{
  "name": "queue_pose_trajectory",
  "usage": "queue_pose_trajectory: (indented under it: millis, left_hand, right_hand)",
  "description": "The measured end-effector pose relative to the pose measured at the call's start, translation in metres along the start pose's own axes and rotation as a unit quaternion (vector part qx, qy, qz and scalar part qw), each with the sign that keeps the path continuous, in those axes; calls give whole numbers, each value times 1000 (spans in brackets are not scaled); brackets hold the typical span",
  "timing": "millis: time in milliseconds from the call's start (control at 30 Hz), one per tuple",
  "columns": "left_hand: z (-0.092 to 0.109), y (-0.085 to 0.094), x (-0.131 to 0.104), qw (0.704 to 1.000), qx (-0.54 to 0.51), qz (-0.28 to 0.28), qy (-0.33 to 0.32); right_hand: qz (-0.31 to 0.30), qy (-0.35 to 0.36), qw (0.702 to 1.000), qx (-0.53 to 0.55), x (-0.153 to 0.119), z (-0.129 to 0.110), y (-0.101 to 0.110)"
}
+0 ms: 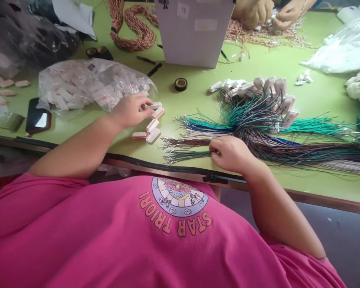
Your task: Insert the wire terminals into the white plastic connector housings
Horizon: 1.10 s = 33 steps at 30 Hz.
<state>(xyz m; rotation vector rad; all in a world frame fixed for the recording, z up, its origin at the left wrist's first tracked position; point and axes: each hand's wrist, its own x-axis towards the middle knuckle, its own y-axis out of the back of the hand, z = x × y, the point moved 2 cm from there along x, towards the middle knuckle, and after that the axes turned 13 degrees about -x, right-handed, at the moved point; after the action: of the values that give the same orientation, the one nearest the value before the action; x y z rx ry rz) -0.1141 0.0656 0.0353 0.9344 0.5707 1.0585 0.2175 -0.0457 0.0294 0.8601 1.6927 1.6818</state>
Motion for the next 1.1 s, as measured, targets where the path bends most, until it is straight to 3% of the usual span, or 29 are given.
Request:
queue_pose_trajectory:
  millis: [100,233,300,367,433,500,600,667,833,1100]
  left_hand:
    - [1,-10,19,997,31,-36,67]
    - [7,-20,32,994,24,-57,94]
    - [18,-19,28,994,-44,-46,87]
    - [36,-19,16,979,-178,-60,75]
    - [55,-26,2,924,-353,-108,97]
    - [70,-38,-12,832,-517,-146,136]
    - [80,-58,-24,707,-665,-167,172]
    - [79,-65,-27,671,-698,-172,182]
    - [72,-66,-27,661,-705,-176,187]
    - [71,-71,-27,656,-706,-172,202]
  right_hand:
    - [-78,50,994,61,17,-16,6]
    - [-155,158,965,139,43,-50,12]
    - [-162,199,948,190,51,-61,11]
    - [-136,191,934,270,55,-63,6]
    - [-68,113,924,358,56,-55,2]
    - [19,-8,913,407,54,-43,0]
    - [95,-134,917,364,47,-31,2]
    - [109,-154,932,308,44,-30,5]
    - [123,-120,958,228,45,-38,5]
    - [71,-91,979,165,46,-41,-4]
